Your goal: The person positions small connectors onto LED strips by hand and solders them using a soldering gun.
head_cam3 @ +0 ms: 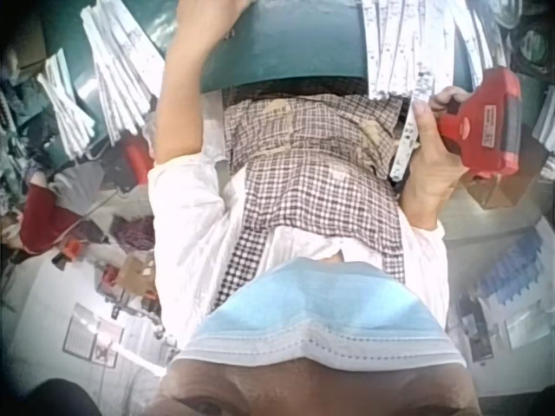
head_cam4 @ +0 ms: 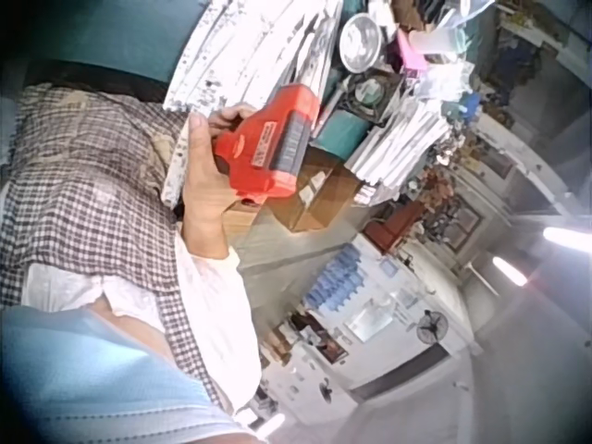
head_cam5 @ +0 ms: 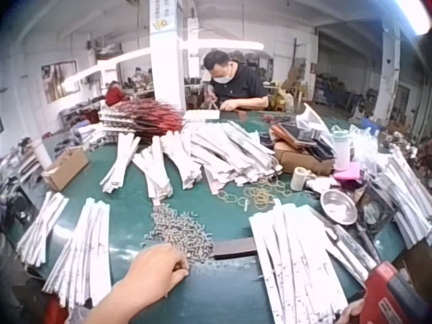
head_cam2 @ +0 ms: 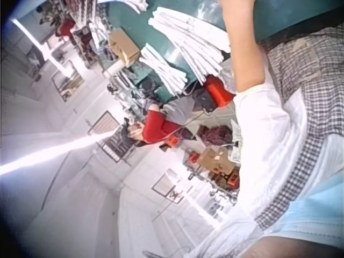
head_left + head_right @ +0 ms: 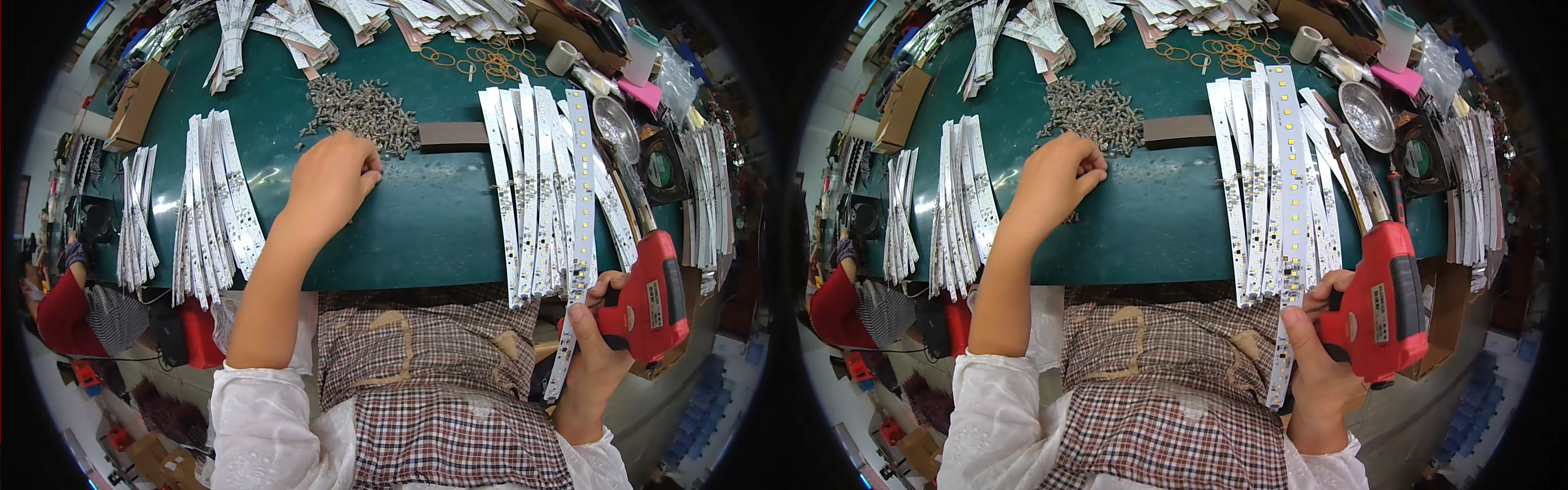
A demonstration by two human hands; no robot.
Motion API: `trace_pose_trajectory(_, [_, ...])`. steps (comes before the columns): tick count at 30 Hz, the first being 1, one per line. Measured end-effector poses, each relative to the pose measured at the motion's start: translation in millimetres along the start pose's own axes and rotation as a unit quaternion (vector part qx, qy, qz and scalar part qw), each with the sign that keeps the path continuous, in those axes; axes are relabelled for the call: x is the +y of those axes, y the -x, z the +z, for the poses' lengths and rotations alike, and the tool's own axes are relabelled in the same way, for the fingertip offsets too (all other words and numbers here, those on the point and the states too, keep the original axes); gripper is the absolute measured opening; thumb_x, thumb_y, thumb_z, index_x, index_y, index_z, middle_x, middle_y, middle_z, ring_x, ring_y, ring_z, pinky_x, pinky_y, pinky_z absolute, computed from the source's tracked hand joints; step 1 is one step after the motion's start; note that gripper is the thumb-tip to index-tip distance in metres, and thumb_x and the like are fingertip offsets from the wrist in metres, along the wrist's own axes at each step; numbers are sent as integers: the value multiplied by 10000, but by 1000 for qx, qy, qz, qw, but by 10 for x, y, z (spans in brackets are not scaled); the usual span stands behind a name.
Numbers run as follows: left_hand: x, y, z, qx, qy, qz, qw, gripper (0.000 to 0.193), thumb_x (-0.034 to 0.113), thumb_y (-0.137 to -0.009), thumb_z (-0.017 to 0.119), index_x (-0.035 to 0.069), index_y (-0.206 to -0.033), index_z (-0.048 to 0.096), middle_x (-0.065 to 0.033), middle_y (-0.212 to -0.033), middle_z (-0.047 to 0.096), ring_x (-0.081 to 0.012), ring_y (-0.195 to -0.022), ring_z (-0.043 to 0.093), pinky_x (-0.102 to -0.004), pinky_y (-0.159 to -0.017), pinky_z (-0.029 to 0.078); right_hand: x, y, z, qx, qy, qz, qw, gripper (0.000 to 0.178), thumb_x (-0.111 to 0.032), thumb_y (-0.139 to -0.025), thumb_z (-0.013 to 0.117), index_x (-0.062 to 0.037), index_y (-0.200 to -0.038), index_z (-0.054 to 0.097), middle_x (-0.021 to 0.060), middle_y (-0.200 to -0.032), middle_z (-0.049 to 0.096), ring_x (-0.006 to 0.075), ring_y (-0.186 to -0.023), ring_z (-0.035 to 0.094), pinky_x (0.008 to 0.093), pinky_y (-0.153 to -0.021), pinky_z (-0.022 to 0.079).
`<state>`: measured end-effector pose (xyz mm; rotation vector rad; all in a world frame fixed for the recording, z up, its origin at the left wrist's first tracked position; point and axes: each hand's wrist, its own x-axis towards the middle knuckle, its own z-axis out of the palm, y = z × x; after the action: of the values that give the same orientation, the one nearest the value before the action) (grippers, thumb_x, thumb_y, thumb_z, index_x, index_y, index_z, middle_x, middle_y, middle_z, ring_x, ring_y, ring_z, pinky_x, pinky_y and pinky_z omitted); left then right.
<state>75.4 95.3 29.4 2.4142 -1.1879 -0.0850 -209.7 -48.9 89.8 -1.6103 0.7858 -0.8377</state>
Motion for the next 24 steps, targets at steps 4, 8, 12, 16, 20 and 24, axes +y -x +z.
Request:
trace_pose_trajectory(4, [43, 91, -137, -39, 74, -19, 996, 113, 72, -742, 699, 64, -841, 645, -67, -790, 578, -222, -744, 601, -332, -682, 479, -7, -15, 34, 12, 18, 2, 1000, 496, 78, -703, 702, -26, -1133, 479, 72, -985, 503, 104, -787, 514, 235, -677, 458])
trace_pose_trajectory(8, [2, 35, -108, 96, 8, -26, 995, 125, 88, -794, 661, 84, -919, 663, -80, -891, 581, -247, -843, 593, -343, -752, 471, -2, -37, 53, -14, -13, -3, 1000, 492, 81, -713, 724, -19, -1125, 474, 62, -982, 520, 112, -802, 528, 234, -704, 462])
trace_pose_trajectory(12, [-89, -74, -7, 74, 16, -39, 996, 167, 101, -833, 632, 112, -995, 670, -93, -982, 568, -271, -933, 568, -362, -811, 452, -49, -11, 110, -23, -3, 9, 1000, 487, 73, -716, 727, -22, -1122, 475, 60, -984, 516, 111, -805, 525, 233, -700, 461])
trace_pose_trajectory(16, [-196, -83, -10, 128, -19, -44, 991, 155, 98, -811, 652, 107, -966, 668, -85, -949, 573, -240, -853, 590, -343, -761, 469, -50, 13, 127, -17, 6, 17, 1000, 497, 79, -702, 696, -35, -1129, 471, 59, -978, 499, 107, -807, 507, 240, -689, 457])
trace_pose_trajectory(20, [-36, -56, -21, 112, 9, -46, 993, 122, 97, -790, 668, 87, -912, 659, -76, -903, 579, -218, -807, 596, -331, -723, 477, 24, -9, 75, -22, 1, 5, 1000, 492, 70, -714, 734, -16, -1123, 475, 62, -973, 525, 111, -794, 532, 229, -681, 459])
trace_pose_trajectory(24, [-12, -61, 121, 70, 37, -17, 997, 98, 85, -769, 669, 66, -863, 651, -66, -827, 590, -211, -783, 600, -329, -705, 481, -28, -9, 121, -27, 3, 16, 1000, 491, 76, -704, 716, -21, -1120, 475, 62, -971, 512, 109, -799, 518, 232, -694, 457])
